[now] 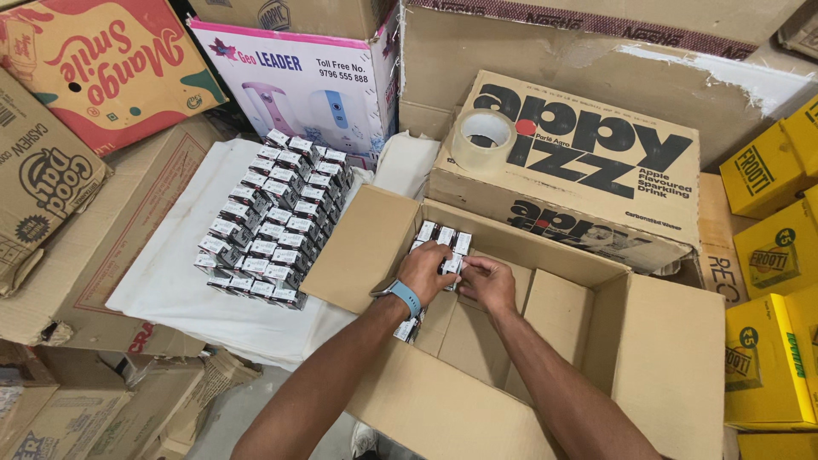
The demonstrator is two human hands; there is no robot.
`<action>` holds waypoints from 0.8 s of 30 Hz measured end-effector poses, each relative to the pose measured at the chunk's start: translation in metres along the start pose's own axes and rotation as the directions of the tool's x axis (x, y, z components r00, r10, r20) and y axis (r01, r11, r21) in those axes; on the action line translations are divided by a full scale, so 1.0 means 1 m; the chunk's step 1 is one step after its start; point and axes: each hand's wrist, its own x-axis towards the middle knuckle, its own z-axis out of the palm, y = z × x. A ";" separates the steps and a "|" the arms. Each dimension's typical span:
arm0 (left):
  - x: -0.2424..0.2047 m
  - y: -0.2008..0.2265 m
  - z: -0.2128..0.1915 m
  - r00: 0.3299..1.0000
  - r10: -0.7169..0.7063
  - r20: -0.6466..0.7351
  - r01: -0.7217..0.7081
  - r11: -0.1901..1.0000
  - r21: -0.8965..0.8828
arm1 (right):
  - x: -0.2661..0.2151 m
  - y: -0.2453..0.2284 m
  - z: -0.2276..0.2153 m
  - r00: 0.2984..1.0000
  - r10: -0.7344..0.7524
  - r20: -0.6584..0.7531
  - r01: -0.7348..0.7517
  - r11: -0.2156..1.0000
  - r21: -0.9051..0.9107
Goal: The person opens a cardboard box and systematically places small rectangular packages into it. They arrange the packages in neat rows, filling the box from one side to the other.
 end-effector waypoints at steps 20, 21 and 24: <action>0.000 0.015 -0.003 0.994 0.069 0.079 -0.096 0.903 0.420 | 0.010 0.025 -0.011 0.957 -0.220 0.188 0.248 0.959 -0.139; -0.002 0.016 -0.005 0.994 0.074 0.076 -0.098 0.908 0.408 | 0.012 0.028 -0.013 0.951 -0.234 0.203 0.266 0.953 -0.147; -0.006 0.022 -0.013 0.994 0.075 0.081 -0.102 0.903 0.416 | 0.010 0.022 -0.017 0.961 -0.227 0.159 0.260 0.937 -0.235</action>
